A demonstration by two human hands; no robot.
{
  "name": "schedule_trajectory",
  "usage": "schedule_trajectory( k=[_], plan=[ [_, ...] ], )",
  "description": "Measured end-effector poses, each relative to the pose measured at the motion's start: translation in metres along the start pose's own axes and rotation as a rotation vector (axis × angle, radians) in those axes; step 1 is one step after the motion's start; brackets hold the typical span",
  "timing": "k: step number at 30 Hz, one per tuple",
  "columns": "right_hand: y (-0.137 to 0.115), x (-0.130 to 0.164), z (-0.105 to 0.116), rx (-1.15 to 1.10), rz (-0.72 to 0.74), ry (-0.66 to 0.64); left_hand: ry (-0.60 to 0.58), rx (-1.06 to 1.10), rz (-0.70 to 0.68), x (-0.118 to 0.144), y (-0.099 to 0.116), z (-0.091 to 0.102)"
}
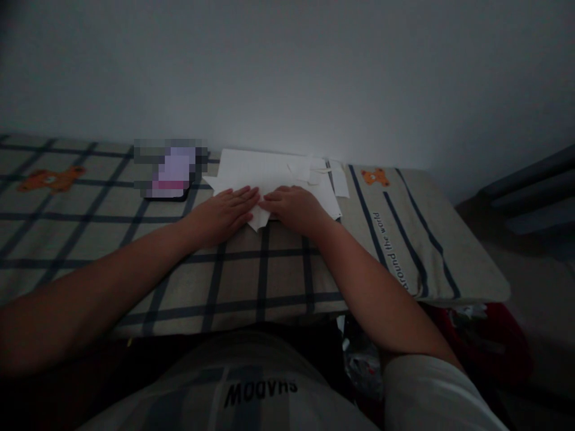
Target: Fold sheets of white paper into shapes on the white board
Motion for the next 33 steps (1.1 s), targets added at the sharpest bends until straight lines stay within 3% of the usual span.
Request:
schedule_trajectory(
  k=[7,14,33],
  plan=[
    [0.006,-0.001,-0.004,-0.031,0.006,0.031,0.058,-0.008,-0.016,0.001,0.001,0.005],
    [0.006,-0.003,-0.009,-0.08,-0.011,0.047,-0.006,0.002,-0.005,0.0,0.001,0.004],
    [-0.009,-0.007,0.009,0.04,-0.141,-0.141,-0.021,0.003,0.025,0.001,0.003,0.0]
  ],
)
Point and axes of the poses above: each hand's wrist, its own x-axis away from the middle knuckle, its own z-axis out of the back of the hand, y = z × x, the point moved 2 cm from there along -x, towards the middle knuckle, and after that the axes turned 5 degrees about z, right-handed, at the moved point
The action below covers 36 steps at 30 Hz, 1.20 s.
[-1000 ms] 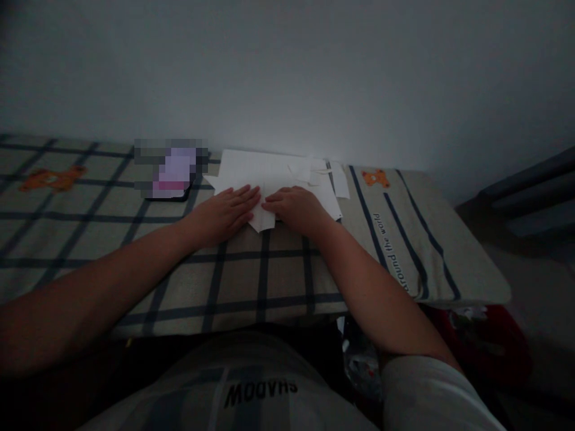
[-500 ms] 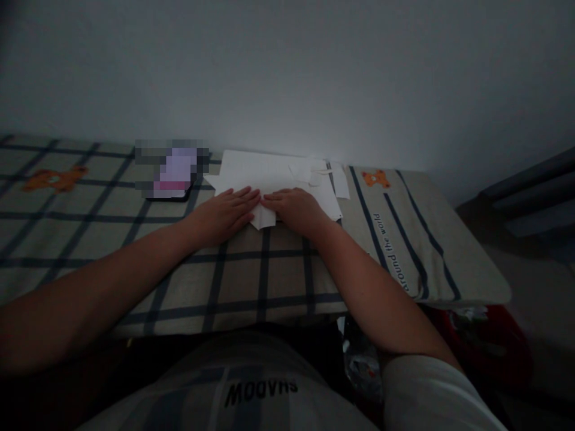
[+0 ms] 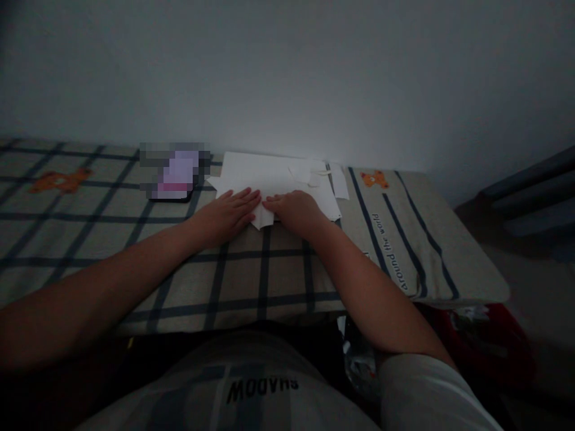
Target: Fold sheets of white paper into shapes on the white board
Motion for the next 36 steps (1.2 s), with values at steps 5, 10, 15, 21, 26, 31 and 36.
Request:
schedule_trajectory(
  k=[5,10,15,21,26,31,36],
  plan=[
    [-0.001,0.001,0.001,-0.001,-0.001,-0.006,0.025,0.005,0.003,0.0,0.0,-0.001],
    [0.006,0.003,-0.009,-0.044,0.107,0.112,0.05,0.004,-0.006,0.0,-0.002,-0.001],
    [0.013,0.003,-0.013,-0.079,0.1,0.103,0.064,-0.002,-0.032,0.003,-0.003,0.002],
    [0.012,0.003,-0.012,-0.069,0.092,0.116,0.045,0.001,-0.056,0.002,-0.002,0.005],
    [0.014,0.004,-0.014,-0.09,0.069,0.124,0.0,0.005,-0.039,0.003,-0.003,0.004],
    [0.015,0.004,-0.012,-0.101,0.053,0.087,0.002,0.013,-0.017,0.005,0.0,0.003],
    [0.012,0.002,-0.009,-0.129,0.04,0.08,0.033,0.007,-0.031,0.004,-0.003,0.001]
  ],
)
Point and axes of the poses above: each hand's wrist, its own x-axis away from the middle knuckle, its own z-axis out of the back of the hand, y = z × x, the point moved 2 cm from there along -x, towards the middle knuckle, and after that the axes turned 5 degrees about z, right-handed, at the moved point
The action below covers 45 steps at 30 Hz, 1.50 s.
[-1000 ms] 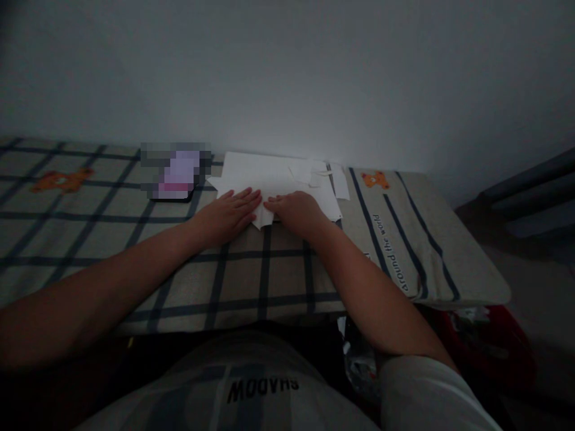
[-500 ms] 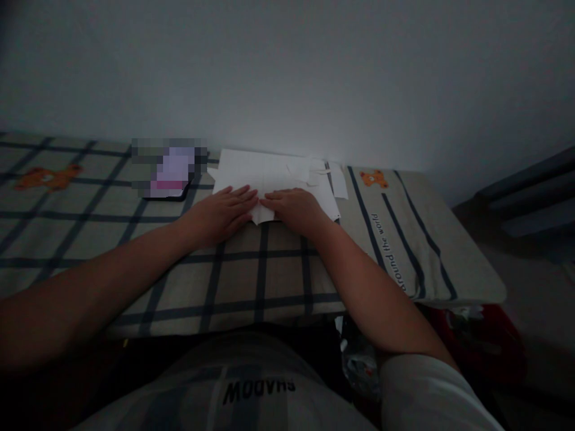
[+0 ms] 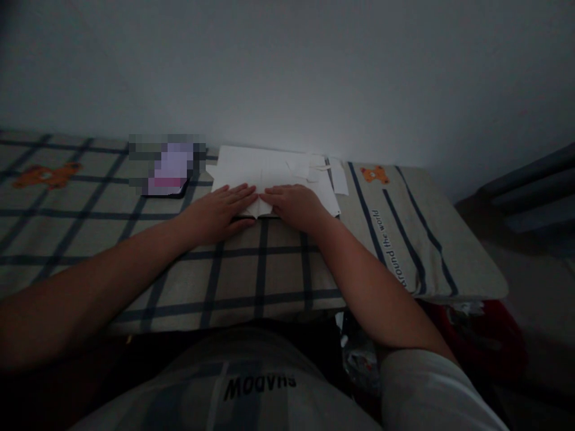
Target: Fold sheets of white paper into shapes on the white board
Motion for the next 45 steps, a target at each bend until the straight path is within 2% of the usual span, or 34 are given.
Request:
schedule_trajectory(
  k=[9,21,35,37,41,45],
  plan=[
    [0.002,-0.001,-0.007,-0.016,-0.03,0.017,0.01,0.007,-0.005,-0.002,-0.009,-0.001],
    [-0.006,-0.004,0.0,0.027,-0.105,-0.075,-0.027,0.005,0.019,-0.004,-0.006,0.0],
    [-0.011,-0.002,0.004,0.077,-0.127,-0.078,-0.026,0.017,0.032,-0.005,-0.006,-0.001],
    [-0.01,-0.002,0.005,0.08,-0.11,-0.064,-0.022,0.016,0.031,-0.005,-0.006,-0.002],
    [-0.006,-0.001,0.004,0.041,0.011,-0.026,-0.026,-0.004,0.014,-0.004,-0.006,-0.001],
    [-0.002,-0.001,0.002,0.033,0.004,-0.015,0.01,-0.031,0.008,-0.003,-0.003,0.001]
  ],
)
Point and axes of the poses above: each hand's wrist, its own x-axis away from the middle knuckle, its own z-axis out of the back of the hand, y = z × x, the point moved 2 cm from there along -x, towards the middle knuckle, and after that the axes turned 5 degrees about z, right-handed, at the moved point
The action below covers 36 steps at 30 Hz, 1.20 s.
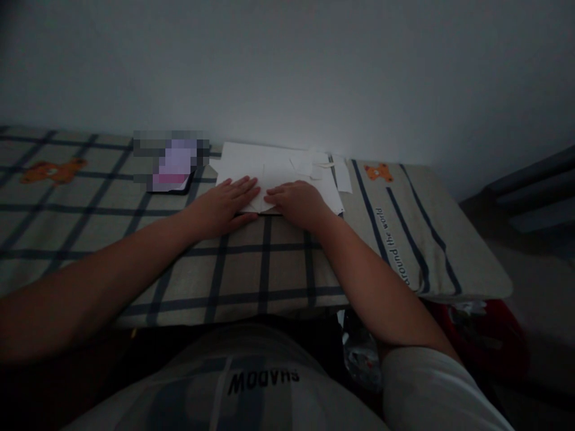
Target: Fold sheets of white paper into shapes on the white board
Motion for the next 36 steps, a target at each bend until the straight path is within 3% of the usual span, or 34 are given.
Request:
schedule_trajectory(
  k=[8,36],
  plan=[
    [0.002,0.0,-0.005,-0.002,-0.023,0.042,-0.018,0.031,-0.018,0.0,0.003,-0.003],
    [-0.012,-0.001,0.01,0.143,-0.113,-0.096,-0.047,0.026,0.012,0.0,0.006,-0.004]
  ],
)
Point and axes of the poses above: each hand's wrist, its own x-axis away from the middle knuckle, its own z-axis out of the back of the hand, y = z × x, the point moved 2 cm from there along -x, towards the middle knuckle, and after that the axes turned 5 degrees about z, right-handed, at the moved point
